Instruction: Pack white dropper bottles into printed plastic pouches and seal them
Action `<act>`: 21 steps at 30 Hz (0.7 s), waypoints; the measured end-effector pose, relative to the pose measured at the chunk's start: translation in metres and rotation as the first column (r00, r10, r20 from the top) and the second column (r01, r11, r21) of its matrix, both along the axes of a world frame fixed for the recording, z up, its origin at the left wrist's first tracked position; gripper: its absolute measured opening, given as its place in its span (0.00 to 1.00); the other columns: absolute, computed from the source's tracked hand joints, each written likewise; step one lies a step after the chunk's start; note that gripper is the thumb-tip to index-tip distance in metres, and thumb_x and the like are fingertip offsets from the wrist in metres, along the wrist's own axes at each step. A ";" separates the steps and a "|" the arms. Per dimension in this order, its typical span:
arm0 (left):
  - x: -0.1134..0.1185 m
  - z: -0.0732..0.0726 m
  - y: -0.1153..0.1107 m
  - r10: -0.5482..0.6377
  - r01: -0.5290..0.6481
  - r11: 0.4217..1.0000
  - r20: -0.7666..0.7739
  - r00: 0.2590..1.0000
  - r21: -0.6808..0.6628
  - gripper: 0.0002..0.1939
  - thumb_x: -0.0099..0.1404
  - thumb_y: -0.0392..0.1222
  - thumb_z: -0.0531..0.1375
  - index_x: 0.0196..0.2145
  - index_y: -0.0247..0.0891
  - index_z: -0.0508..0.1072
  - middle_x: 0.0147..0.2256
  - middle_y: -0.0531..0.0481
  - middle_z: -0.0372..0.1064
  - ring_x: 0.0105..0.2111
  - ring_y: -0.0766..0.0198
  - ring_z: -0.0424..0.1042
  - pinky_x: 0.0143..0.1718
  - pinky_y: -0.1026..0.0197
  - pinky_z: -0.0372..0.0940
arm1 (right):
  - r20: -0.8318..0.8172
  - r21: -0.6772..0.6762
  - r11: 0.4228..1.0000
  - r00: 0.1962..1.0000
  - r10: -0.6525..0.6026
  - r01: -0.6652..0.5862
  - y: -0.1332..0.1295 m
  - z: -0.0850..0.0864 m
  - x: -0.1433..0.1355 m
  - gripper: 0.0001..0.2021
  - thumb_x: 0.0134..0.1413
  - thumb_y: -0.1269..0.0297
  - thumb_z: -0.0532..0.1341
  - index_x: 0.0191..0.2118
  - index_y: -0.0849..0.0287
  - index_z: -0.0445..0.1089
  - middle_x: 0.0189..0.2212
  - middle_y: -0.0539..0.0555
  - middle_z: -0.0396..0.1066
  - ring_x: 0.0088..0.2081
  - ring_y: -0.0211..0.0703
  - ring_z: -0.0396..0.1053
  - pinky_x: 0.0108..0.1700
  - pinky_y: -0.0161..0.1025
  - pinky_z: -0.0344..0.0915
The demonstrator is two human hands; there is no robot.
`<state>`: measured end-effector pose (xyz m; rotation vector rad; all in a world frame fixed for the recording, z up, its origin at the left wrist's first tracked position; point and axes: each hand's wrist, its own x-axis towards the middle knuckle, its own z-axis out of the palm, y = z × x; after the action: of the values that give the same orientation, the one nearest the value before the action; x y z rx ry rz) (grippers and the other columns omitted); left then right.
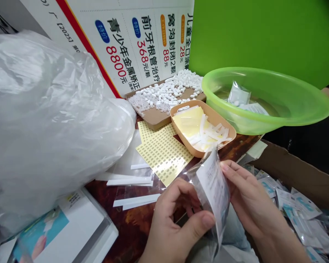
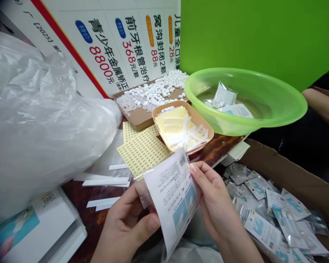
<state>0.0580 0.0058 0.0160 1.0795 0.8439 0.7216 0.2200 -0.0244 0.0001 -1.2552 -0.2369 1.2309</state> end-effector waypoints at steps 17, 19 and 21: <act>0.015 -0.004 0.012 -0.073 0.113 0.972 0.194 0.978 -0.208 0.18 0.50 0.49 0.73 0.31 0.40 0.71 0.28 0.56 0.67 0.29 0.69 0.65 0.30 0.68 0.60 | 0.082 0.021 0.998 0.995 -0.065 0.063 -0.002 -0.011 0.008 0.18 0.43 0.50 0.71 0.29 0.58 0.70 0.25 0.48 0.66 0.28 0.35 0.58 0.29 0.29 0.59; 0.015 -0.010 0.012 -0.123 0.147 0.971 0.135 0.983 -0.188 0.21 0.46 0.50 0.75 0.31 0.39 0.71 0.26 0.56 0.64 0.29 0.68 0.63 0.29 0.68 0.59 | 0.077 0.024 0.999 0.997 -0.026 0.024 -0.001 -0.012 0.007 0.18 0.44 0.50 0.71 0.28 0.59 0.69 0.24 0.47 0.64 0.26 0.34 0.56 0.28 0.28 0.57; 0.014 -0.010 0.009 -0.084 0.088 0.981 0.030 0.996 -0.172 0.19 0.50 0.53 0.73 0.29 0.39 0.71 0.23 0.57 0.59 0.25 0.70 0.58 0.24 0.69 0.56 | 0.081 0.001 1.000 0.997 -0.017 0.017 0.000 -0.013 0.006 0.18 0.44 0.50 0.71 0.27 0.59 0.68 0.23 0.47 0.64 0.26 0.34 0.55 0.27 0.29 0.56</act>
<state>0.0722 0.0151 0.0055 0.9439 0.8202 0.5756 0.2260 -0.0243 -0.0133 -1.3054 -0.2846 1.1666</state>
